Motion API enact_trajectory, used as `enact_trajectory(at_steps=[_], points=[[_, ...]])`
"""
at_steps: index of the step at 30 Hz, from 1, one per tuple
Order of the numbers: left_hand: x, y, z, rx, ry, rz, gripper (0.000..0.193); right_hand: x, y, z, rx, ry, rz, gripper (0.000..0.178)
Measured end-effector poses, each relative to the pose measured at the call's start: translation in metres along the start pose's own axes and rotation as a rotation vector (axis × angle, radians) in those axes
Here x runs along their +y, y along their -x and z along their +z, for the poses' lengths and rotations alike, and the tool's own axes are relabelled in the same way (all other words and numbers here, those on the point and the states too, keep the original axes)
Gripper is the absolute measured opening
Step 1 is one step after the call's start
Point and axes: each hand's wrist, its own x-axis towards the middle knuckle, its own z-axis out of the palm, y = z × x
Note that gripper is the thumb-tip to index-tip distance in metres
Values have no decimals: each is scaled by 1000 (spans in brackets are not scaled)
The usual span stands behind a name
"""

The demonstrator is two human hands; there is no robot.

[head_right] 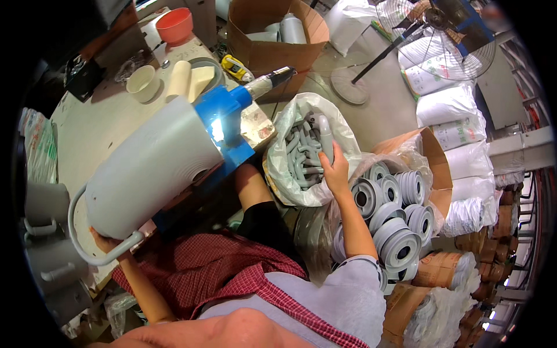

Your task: The person assembles white electric kettles by inserting small metal components into the base of the kettle body and then attaching the handle. The person handles the kettles one at a time, repeating the process for multiple units.

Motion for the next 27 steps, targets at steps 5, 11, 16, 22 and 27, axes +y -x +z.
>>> enact_trajectory(at_steps=[5,11,16,22,27], points=[[-16,-5,22,-41,-220,204,32,-123,-12,10,-133,61,-299,45],[-12,5,42,-59,-209,257,37,-255,-31,41,-388,-10,-717,42],[-8,6,39,-112,-402,402,34,-339,-28,96,-601,198,-1042,41],[7,10,52,-58,-443,666,43,-395,5,186,-729,335,-1393,46],[11,13,47,-89,-489,729,37,-399,9,204,-814,356,-1453,44]])
